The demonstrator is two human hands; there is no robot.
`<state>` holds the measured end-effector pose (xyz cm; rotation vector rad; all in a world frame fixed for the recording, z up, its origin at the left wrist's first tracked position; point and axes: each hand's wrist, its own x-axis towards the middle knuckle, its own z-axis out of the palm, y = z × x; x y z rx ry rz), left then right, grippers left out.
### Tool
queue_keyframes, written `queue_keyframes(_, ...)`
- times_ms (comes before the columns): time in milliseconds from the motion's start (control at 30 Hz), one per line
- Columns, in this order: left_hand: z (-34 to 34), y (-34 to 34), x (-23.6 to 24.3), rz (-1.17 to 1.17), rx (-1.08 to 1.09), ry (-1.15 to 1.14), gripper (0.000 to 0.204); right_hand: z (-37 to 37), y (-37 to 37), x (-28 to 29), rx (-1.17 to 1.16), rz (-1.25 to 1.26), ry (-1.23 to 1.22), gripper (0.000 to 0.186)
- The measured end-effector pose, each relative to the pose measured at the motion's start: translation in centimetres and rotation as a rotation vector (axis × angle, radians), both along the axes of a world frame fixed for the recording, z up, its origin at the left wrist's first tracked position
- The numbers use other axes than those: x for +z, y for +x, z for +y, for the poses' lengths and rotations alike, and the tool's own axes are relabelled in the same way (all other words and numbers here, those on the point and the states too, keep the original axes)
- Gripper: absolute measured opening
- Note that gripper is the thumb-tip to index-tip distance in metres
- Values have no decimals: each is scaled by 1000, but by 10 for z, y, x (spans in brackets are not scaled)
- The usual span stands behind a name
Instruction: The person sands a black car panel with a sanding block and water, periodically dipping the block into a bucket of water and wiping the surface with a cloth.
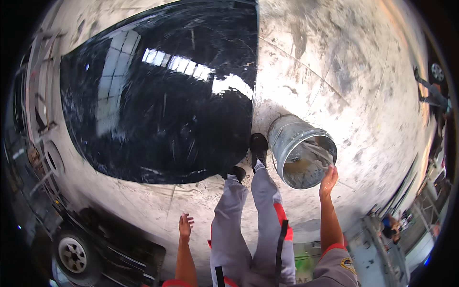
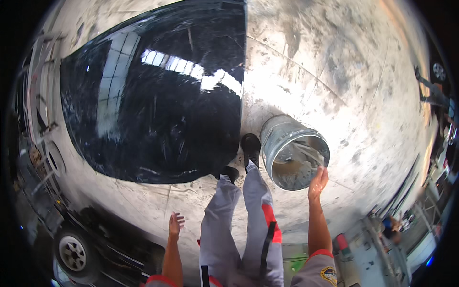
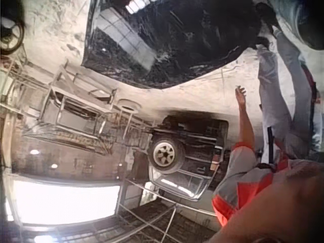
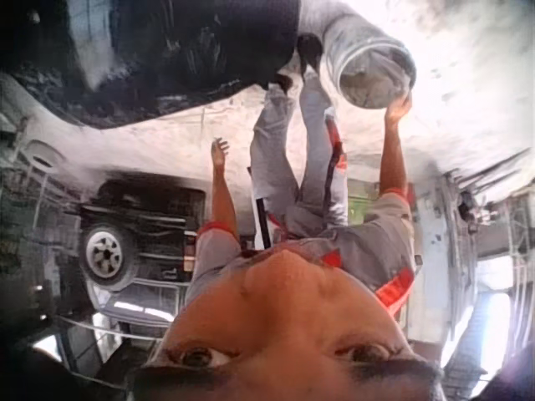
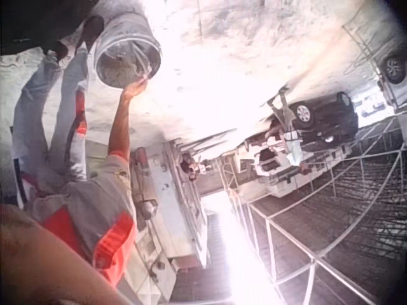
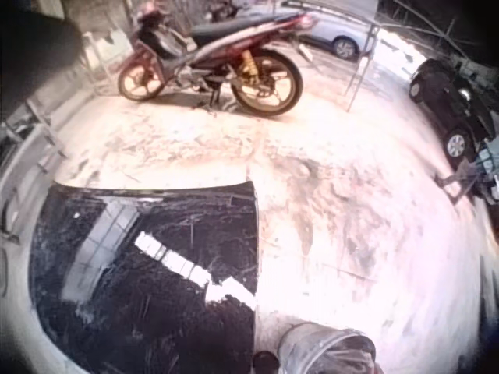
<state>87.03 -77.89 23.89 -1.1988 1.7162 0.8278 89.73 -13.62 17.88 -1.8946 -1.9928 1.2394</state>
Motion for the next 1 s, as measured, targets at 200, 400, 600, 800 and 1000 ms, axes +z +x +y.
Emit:
queue_keyframes(200,-17,-9,43,21,87,131,74,1,-92,142,186,275,299,38)
queue_keyframes(400,-52,-27,68,213,442,167,77,-63,-276,164,464,412,362,31)
queue_keyframes(600,-40,-85,77,340,497,180,78,-118,-431,91,440,662,81,31)
queue_keyframes(800,-17,-41,92,10,605,-80,76,-140,-561,-8,591,542,61,29)
queue_keyframes(1000,30,-14,119,-233,566,12,60,-121,-628,-135,723,329,180,85)
